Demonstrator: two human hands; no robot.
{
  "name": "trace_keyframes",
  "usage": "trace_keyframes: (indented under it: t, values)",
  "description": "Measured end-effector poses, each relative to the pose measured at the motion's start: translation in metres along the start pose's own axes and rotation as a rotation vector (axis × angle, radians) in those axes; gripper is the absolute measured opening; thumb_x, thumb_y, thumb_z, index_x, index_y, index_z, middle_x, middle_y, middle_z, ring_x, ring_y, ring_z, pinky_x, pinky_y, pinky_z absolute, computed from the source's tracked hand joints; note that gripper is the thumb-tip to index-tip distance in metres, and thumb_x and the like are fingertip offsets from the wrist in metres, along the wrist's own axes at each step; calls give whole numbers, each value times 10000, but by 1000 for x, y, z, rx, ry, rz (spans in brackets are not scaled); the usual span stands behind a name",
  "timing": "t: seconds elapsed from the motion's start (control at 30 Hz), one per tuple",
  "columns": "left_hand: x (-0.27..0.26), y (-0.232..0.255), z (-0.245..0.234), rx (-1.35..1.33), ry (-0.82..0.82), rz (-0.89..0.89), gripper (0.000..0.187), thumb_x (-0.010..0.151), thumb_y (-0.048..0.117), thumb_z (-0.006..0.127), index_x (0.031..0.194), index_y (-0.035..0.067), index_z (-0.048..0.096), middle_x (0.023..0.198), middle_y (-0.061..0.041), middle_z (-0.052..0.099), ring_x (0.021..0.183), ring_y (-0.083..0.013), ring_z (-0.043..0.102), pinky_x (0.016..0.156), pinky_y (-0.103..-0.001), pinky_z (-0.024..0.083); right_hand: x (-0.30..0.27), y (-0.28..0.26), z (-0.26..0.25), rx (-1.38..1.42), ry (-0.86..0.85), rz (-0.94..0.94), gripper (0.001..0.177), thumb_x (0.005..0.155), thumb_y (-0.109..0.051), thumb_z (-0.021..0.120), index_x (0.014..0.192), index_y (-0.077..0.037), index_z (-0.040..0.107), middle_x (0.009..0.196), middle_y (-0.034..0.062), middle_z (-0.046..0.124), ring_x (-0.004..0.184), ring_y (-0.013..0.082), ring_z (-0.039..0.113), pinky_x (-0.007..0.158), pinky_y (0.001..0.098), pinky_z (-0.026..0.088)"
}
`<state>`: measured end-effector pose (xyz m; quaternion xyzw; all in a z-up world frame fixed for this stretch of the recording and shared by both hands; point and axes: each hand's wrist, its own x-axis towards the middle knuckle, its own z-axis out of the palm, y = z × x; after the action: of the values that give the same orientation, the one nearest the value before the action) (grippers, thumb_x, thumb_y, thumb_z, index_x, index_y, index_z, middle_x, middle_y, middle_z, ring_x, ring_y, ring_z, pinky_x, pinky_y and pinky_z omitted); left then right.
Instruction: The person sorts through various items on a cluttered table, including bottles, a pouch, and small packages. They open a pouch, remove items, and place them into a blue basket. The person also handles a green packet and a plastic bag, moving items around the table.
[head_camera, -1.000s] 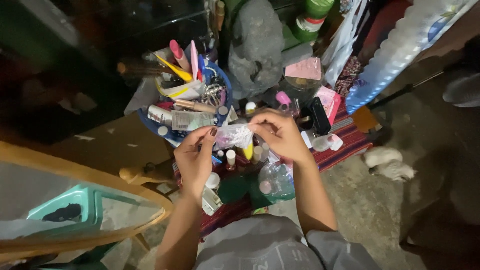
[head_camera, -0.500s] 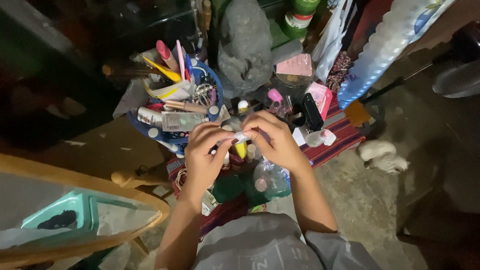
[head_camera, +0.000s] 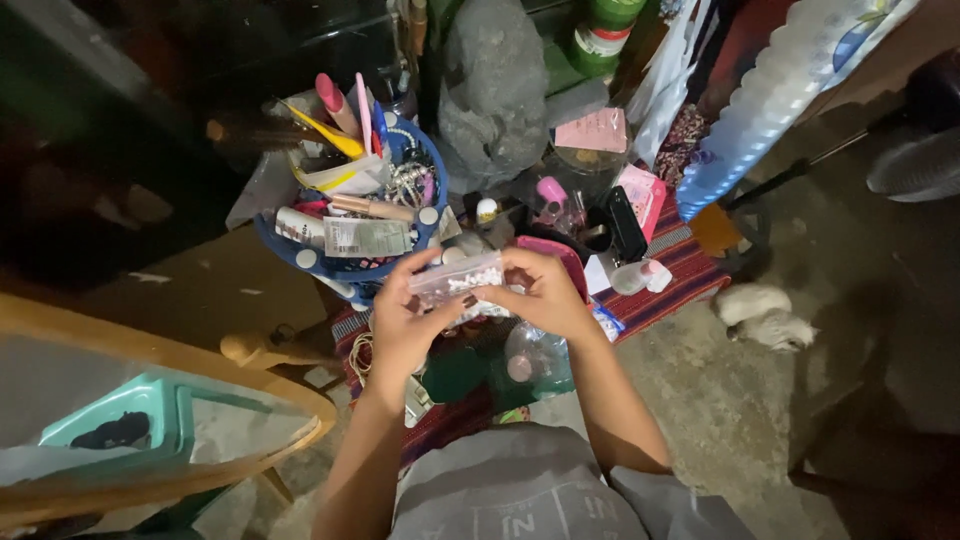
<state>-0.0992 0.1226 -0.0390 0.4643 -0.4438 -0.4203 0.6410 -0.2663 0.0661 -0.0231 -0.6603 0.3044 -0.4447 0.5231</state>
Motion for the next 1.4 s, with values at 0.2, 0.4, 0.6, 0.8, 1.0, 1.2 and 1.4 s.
trace_keyframes:
  t: [0.2, 0.4, 0.6, 0.8, 1.0, 1.2, 1.4]
  values:
    - [1, -16, -7, 4, 64, -52, 258, 728, 21, 770, 977, 10, 702, 867, -130, 702, 859, -148, 626, 771, -324, 541, -1, 6, -1, -9, -2, 98, 209, 740, -1, 753, 916, -16, 641, 742, 19, 604, 703, 74, 551, 643, 216, 528]
    - [0, 8, -5, 177, 243, -77, 127, 752, 102, 770, 867, 51, 749, 723, -105, 695, 719, -104, 602, 688, -283, 532, -1, 17, -5, 33, -61, 157, 230, 734, -2, 760, 932, -23, 644, 725, 18, 609, 660, 64, 560, 594, 199, 531]
    - [-7, 0, -10, 318, 322, -32, 116, 743, 95, 757, 859, 93, 758, 759, -116, 717, 761, -140, 661, 708, -300, 538, 2, 12, -4, 71, -106, 165, 187, 745, 41, 731, 882, 1, 611, 653, 81, 613, 531, 112, 611, 560, 219, 541]
    - [-8, -19, -16, 548, 280, 303, 40, 765, 104, 757, 797, 125, 747, 749, -59, 717, 742, -238, 695, 672, -310, 534, 5, -12, 1, -232, -106, -111, 245, 726, -23, 746, 961, -37, 675, 798, 140, 681, 753, 234, 675, 718, 369, 522]
    - [-8, -21, -6, 668, 244, 555, 43, 847, 78, 660, 843, 118, 674, 834, -25, 690, 754, -236, 668, 696, -341, 531, 10, -5, 12, -296, -130, -341, 83, 825, -52, 680, 900, -75, 706, 825, 74, 691, 784, 227, 665, 734, 341, 524]
    - [-10, -14, -2, 636, 268, 615, 55, 815, 61, 707, 802, 106, 677, 794, -19, 690, 773, -238, 670, 763, -334, 504, 8, -11, 18, -315, -126, -371, 98, 804, -23, 675, 892, -63, 683, 839, 101, 679, 788, 284, 670, 722, 373, 530]
    - [-14, 2, -1, 528, 266, 485, 91, 773, 82, 757, 755, 169, 736, 767, 19, 724, 785, -175, 684, 790, -290, 498, 5, -8, 18, -294, -102, -384, 74, 789, -18, 697, 858, -46, 700, 796, 121, 682, 748, 286, 670, 703, 387, 538]
